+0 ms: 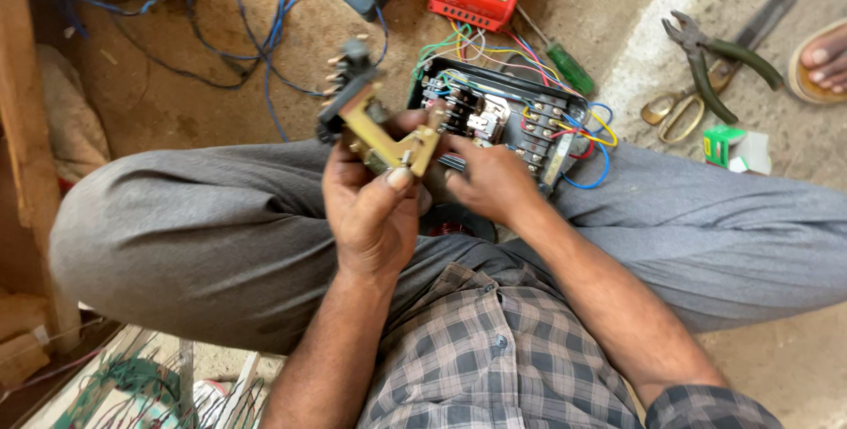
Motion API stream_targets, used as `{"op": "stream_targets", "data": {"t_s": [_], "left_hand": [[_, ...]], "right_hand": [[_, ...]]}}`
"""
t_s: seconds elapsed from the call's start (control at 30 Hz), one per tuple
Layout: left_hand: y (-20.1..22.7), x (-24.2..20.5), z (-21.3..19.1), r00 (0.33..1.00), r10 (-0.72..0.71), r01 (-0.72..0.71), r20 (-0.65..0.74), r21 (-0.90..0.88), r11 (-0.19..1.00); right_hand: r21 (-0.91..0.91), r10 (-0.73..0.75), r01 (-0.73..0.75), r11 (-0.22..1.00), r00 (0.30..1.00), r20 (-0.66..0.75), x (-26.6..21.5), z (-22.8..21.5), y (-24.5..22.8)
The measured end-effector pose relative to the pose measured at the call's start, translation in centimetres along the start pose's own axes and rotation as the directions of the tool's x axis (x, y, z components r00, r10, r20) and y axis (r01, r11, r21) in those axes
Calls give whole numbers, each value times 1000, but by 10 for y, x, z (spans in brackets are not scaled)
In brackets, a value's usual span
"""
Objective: The person sits on the floor and works on an open electrical control box. They handle a small relay or switch component, then use a screwdriver to tighten screws on terminals inside the box while manipulating wires.
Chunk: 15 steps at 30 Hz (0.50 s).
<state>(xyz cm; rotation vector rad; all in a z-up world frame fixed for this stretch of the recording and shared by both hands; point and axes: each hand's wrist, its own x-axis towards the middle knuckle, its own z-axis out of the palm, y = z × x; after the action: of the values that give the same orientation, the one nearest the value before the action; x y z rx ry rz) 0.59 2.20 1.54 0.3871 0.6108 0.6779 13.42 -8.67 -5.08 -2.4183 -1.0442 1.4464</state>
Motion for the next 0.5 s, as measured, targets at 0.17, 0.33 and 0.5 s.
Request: {"op": "stream_targets", "data": {"t_s": [0.17, 0.33, 0.5], "left_hand": [[-8, 2, -1, 991, -130, 131, 22, -84, 988], [-10, 1, 1, 986, -161, 165, 49, -91, 982], [-10, -1, 1, 990, -77, 68, 116, 76, 995]], "right_hand": [[259, -222, 464, 847, 752, -621, -38, -53, -19], [194, -282, 529, 826, 686, -671, -66, -84, -35], [161, -430, 606, 779, 703, -567, -68, -93, -42]]}}
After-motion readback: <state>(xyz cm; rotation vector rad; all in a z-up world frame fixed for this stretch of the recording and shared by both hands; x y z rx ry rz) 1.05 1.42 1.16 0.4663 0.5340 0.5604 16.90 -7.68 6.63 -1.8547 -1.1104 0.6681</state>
